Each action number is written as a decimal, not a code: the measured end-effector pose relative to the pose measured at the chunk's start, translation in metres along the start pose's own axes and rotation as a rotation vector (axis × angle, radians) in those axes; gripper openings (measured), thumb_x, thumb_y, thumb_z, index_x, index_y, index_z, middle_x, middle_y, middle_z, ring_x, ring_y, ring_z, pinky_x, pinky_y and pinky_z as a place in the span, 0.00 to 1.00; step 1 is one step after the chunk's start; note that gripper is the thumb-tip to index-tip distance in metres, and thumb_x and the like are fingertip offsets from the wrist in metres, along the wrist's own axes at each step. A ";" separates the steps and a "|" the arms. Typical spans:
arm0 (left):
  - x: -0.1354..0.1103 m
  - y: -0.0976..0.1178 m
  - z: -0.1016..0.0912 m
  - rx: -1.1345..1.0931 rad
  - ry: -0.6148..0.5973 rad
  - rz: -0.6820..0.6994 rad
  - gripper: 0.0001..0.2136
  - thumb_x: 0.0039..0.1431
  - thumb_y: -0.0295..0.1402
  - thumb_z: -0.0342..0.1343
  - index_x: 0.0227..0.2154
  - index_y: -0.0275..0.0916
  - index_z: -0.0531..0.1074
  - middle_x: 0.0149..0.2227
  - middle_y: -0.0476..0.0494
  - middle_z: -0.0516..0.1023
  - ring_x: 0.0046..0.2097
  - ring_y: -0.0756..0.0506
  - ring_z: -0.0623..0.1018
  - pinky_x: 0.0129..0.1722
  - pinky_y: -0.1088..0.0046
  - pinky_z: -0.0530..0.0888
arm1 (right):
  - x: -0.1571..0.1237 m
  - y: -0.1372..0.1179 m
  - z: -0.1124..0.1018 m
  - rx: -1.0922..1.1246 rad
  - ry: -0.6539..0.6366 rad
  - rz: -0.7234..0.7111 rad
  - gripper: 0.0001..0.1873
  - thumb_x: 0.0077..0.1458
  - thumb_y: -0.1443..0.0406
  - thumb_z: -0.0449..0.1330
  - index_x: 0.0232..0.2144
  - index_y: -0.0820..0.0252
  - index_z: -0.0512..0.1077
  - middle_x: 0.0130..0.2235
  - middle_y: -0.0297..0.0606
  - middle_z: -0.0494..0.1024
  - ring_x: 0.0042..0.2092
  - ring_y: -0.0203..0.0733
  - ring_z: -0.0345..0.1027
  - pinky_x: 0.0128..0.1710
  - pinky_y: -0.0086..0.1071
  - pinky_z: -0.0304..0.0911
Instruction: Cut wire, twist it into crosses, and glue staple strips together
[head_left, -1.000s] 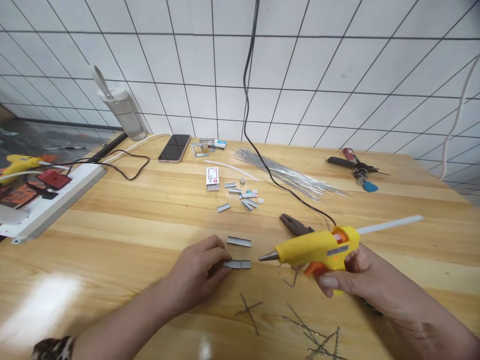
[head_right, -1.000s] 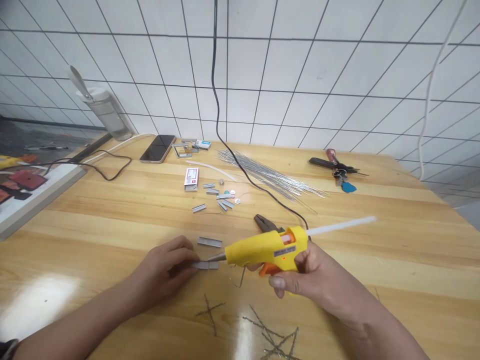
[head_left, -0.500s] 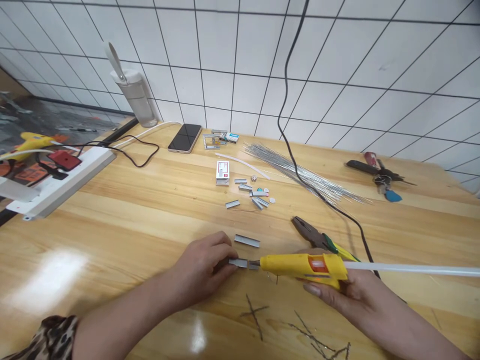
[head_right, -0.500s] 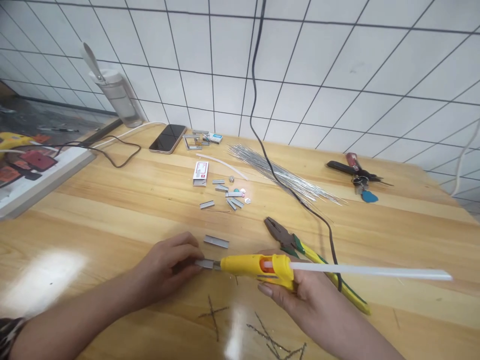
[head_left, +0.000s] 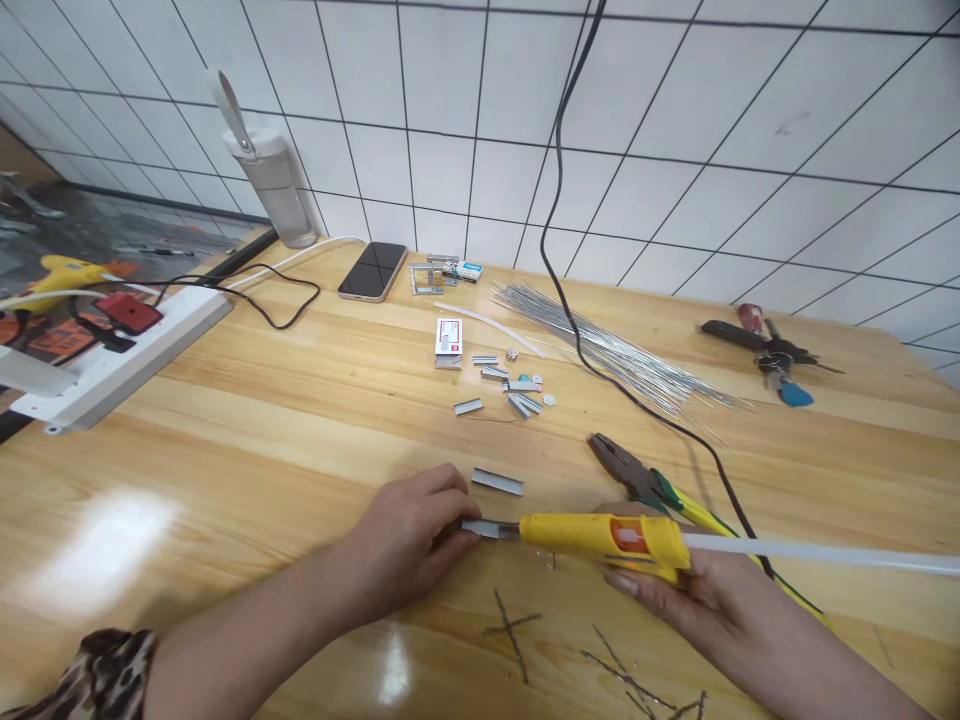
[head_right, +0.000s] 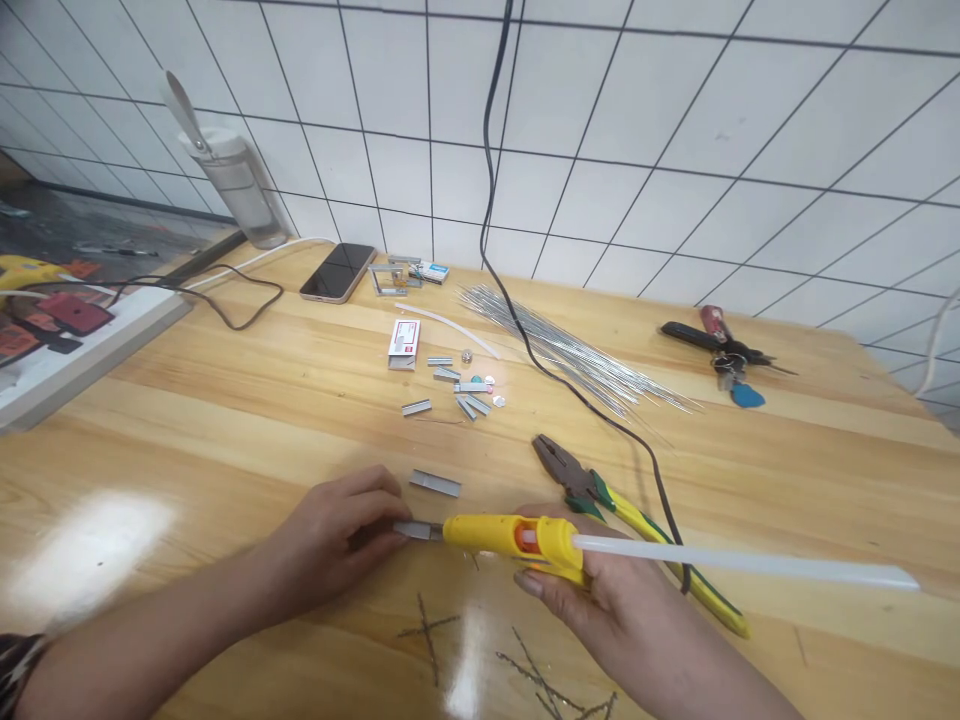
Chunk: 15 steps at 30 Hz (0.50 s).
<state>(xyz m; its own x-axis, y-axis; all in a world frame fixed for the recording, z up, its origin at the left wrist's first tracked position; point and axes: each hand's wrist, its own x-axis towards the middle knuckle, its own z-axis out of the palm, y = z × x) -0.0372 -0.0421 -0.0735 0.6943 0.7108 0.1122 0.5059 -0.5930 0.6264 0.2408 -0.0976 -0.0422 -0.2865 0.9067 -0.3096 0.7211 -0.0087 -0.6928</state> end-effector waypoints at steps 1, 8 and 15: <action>0.000 0.000 0.000 0.000 -0.002 -0.003 0.06 0.58 0.28 0.50 0.35 0.40 0.71 0.34 0.46 0.71 0.34 0.49 0.72 0.33 0.76 0.68 | 0.001 0.000 0.000 -0.009 0.008 -0.004 0.19 0.56 0.55 0.54 0.48 0.53 0.69 0.44 0.39 0.78 0.42 0.48 0.72 0.43 0.38 0.69; 0.000 0.000 0.000 0.006 0.002 -0.010 0.05 0.58 0.28 0.50 0.34 0.39 0.71 0.33 0.46 0.71 0.34 0.49 0.72 0.33 0.76 0.68 | 0.000 0.002 0.002 -0.017 0.001 -0.009 0.20 0.57 0.56 0.53 0.50 0.52 0.68 0.43 0.38 0.78 0.42 0.49 0.72 0.43 0.39 0.69; 0.000 0.000 0.000 0.011 0.000 -0.012 0.05 0.57 0.27 0.51 0.35 0.39 0.70 0.34 0.45 0.71 0.35 0.49 0.72 0.33 0.76 0.68 | -0.002 0.003 0.003 -0.032 -0.011 0.000 0.20 0.56 0.55 0.53 0.50 0.52 0.68 0.43 0.39 0.78 0.43 0.49 0.72 0.43 0.39 0.70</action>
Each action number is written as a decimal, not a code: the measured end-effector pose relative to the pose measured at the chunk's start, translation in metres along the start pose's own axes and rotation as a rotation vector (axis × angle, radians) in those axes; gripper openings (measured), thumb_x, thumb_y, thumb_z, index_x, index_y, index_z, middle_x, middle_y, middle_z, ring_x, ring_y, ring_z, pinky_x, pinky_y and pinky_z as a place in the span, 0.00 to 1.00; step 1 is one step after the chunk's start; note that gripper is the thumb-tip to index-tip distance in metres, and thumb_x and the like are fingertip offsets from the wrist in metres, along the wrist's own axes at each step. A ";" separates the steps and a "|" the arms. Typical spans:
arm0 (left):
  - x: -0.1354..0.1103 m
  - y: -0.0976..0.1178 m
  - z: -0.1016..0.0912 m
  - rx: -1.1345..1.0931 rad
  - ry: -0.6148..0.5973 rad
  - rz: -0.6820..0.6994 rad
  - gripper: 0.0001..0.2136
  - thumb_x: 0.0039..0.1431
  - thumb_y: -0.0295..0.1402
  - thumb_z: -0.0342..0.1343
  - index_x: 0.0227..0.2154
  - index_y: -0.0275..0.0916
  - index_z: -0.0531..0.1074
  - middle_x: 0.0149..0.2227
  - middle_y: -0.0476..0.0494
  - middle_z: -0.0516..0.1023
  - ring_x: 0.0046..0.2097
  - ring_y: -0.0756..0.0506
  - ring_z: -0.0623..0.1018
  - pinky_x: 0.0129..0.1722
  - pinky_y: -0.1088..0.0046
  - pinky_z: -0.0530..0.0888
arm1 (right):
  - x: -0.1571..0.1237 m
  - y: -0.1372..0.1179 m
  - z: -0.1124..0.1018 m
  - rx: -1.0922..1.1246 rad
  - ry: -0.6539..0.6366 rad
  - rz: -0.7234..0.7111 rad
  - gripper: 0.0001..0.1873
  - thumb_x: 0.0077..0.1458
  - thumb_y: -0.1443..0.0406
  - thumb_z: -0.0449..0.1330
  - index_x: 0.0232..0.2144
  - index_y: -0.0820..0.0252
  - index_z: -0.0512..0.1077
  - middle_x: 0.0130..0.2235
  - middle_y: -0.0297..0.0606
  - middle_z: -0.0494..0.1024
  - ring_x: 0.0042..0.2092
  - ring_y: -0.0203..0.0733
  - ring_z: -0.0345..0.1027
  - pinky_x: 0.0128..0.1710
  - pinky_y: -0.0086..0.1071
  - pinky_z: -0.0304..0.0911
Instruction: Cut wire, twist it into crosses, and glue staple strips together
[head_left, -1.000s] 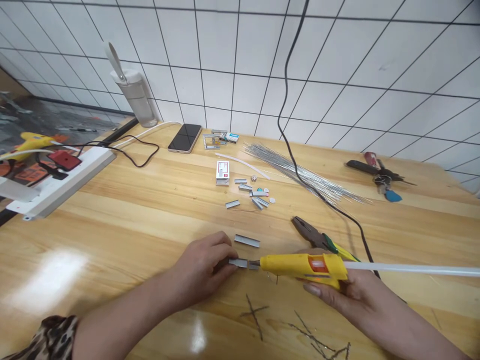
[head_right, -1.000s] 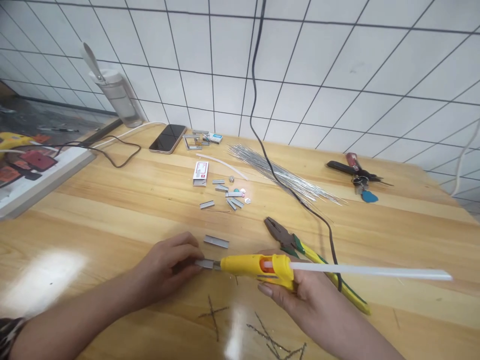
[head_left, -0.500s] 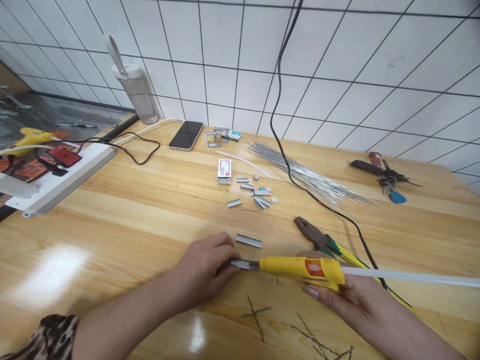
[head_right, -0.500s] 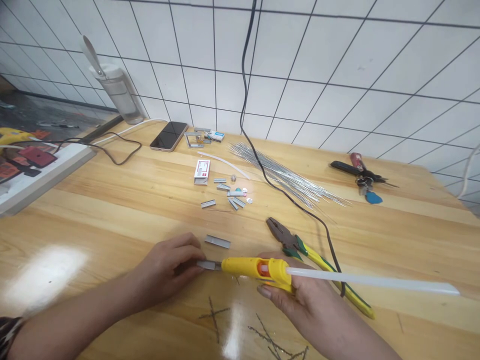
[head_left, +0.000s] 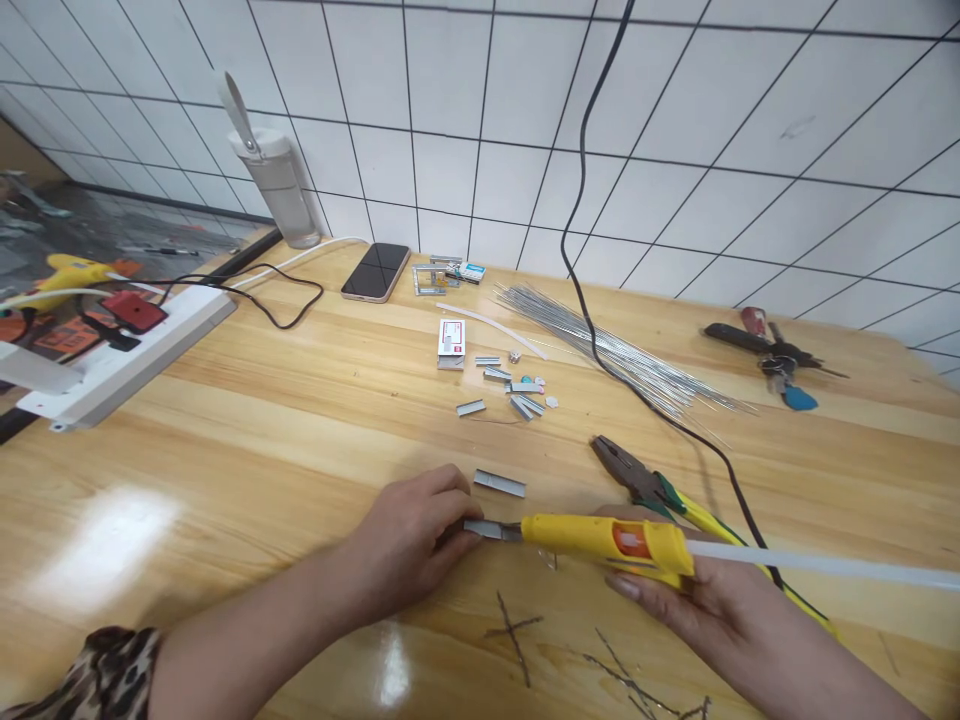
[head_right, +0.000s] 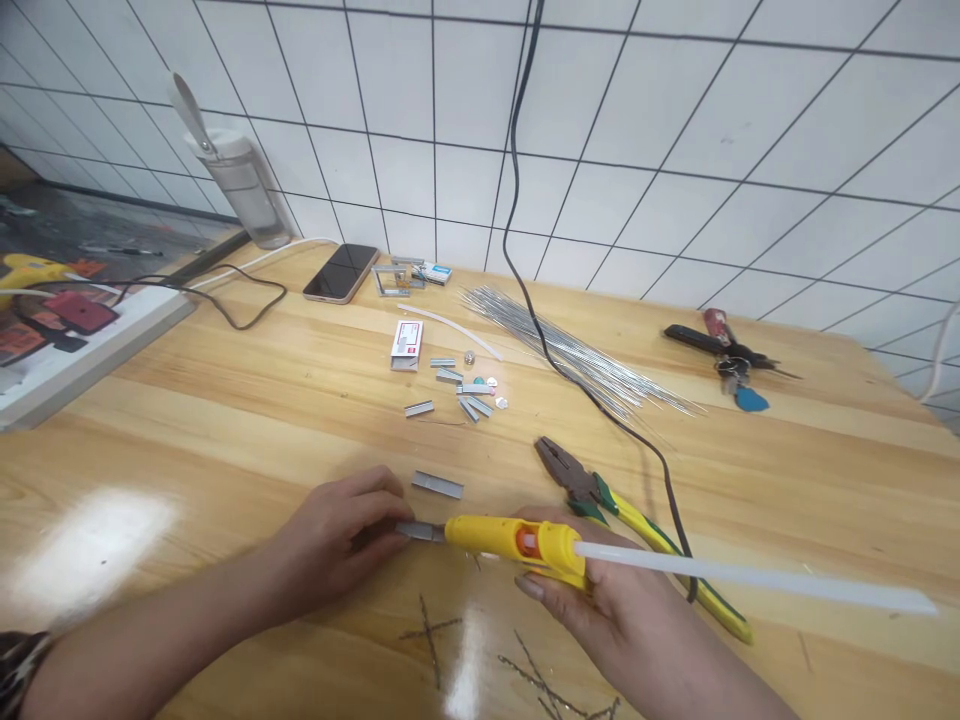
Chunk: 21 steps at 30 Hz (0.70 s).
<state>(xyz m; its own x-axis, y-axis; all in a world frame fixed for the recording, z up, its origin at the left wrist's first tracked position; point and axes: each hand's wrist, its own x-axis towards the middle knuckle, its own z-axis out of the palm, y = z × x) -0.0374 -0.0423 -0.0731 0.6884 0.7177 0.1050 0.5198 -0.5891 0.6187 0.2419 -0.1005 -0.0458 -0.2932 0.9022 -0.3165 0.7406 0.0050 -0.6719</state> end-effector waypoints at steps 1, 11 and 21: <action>0.000 0.000 0.000 -0.001 0.005 0.000 0.05 0.57 0.27 0.51 0.35 0.39 0.70 0.34 0.46 0.71 0.35 0.49 0.72 0.33 0.76 0.68 | 0.000 0.000 0.000 -0.002 0.000 0.004 0.20 0.56 0.55 0.53 0.50 0.53 0.68 0.43 0.39 0.78 0.43 0.49 0.72 0.43 0.39 0.70; -0.001 0.000 0.001 0.003 0.001 -0.006 0.05 0.57 0.28 0.50 0.35 0.39 0.70 0.34 0.46 0.71 0.34 0.49 0.71 0.32 0.76 0.68 | 0.000 -0.003 0.000 0.032 -0.009 0.017 0.21 0.57 0.54 0.51 0.50 0.53 0.68 0.42 0.39 0.78 0.42 0.49 0.73 0.42 0.38 0.70; 0.000 -0.002 0.002 -0.003 0.004 -0.003 0.05 0.58 0.29 0.50 0.35 0.39 0.70 0.34 0.46 0.70 0.34 0.49 0.71 0.33 0.75 0.67 | -0.001 -0.009 -0.002 0.008 0.022 0.012 0.21 0.56 0.55 0.53 0.50 0.54 0.68 0.44 0.39 0.78 0.43 0.48 0.73 0.43 0.36 0.70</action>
<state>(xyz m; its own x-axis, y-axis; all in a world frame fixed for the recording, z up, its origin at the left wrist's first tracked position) -0.0375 -0.0417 -0.0759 0.6849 0.7208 0.1063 0.5204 -0.5861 0.6211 0.2372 -0.1008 -0.0376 -0.2704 0.9116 -0.3098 0.7391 -0.0097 -0.6735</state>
